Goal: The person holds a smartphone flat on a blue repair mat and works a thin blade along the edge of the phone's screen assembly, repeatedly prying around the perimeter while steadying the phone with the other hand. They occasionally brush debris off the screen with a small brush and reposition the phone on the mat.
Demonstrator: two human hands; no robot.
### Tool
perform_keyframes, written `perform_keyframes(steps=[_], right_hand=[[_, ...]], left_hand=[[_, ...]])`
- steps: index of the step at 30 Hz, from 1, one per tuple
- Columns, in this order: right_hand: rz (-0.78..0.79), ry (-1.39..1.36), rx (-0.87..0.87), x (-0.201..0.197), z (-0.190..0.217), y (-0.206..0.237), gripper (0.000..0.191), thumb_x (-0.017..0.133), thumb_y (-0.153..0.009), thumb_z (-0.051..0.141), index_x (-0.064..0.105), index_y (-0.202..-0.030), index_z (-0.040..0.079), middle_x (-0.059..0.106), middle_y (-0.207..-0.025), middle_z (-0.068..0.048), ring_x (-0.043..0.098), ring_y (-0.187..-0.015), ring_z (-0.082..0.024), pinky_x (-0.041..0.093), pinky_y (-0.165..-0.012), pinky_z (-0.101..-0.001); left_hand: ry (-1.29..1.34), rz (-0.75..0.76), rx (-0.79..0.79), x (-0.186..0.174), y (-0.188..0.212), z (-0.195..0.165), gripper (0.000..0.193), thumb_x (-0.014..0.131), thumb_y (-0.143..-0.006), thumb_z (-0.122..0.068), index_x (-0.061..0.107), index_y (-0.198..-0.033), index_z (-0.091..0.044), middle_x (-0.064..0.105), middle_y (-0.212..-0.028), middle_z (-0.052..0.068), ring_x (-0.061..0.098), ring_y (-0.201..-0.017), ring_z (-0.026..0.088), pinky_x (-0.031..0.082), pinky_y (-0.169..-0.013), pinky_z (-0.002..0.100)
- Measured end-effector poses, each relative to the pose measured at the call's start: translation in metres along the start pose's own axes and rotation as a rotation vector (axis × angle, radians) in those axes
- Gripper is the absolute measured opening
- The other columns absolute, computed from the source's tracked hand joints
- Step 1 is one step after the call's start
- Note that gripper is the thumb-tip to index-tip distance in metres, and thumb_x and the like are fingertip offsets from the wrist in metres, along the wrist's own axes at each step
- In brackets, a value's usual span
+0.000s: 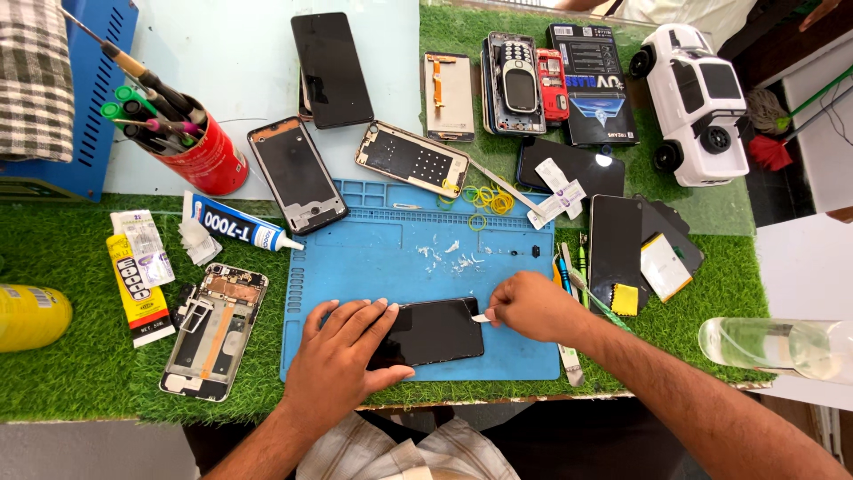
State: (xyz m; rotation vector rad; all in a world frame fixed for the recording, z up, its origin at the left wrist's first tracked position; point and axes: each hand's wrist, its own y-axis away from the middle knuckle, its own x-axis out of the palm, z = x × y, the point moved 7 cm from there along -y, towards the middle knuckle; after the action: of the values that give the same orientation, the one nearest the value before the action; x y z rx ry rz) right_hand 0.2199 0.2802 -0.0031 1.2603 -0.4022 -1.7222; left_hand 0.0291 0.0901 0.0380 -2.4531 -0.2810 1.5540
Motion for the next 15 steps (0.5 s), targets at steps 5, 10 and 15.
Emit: perform_keyframes(steps=[5,10,15], right_hand=[[0.018,-0.193,0.052,0.008,-0.01,0.007,0.025,0.068,-0.092,0.023,0.078,-0.081,0.002,0.067,-0.067,-0.003,0.055,-0.057,-0.012,0.046,-0.055,-0.0318],[0.006,-0.407,0.008,0.016,-0.022,0.012,0.025,0.07,-0.093,0.023,0.077,-0.081,0.002,0.059,-0.063,0.0,0.048,-0.058,-0.01,0.039,-0.054,-0.029],[-0.027,-0.547,-0.065,0.014,-0.028,0.013,0.024,0.07,-0.094,0.022,0.076,-0.082,0.003,0.056,-0.062,0.002,0.046,-0.056,-0.008,0.036,-0.052,-0.0279]], left_hand=[[0.017,-0.006,-0.002,0.001,0.002,0.001,0.08,0.08,-0.072,-0.059,0.064,-0.13,-0.007,0.064,-0.131,0.005,0.056,-0.124,0.023,0.033,-0.112,0.052],[0.015,-0.013,0.001,0.002,0.002,0.001,0.08,0.08,-0.071,-0.06,0.064,-0.129,-0.007,0.063,-0.13,0.006,0.056,-0.124,0.023,0.032,-0.111,0.052],[0.001,-0.011,-0.006,0.002,0.005,0.002,0.079,0.079,-0.074,-0.06,0.064,-0.131,-0.008,0.064,-0.132,0.005,0.056,-0.125,0.022,0.032,-0.113,0.052]])
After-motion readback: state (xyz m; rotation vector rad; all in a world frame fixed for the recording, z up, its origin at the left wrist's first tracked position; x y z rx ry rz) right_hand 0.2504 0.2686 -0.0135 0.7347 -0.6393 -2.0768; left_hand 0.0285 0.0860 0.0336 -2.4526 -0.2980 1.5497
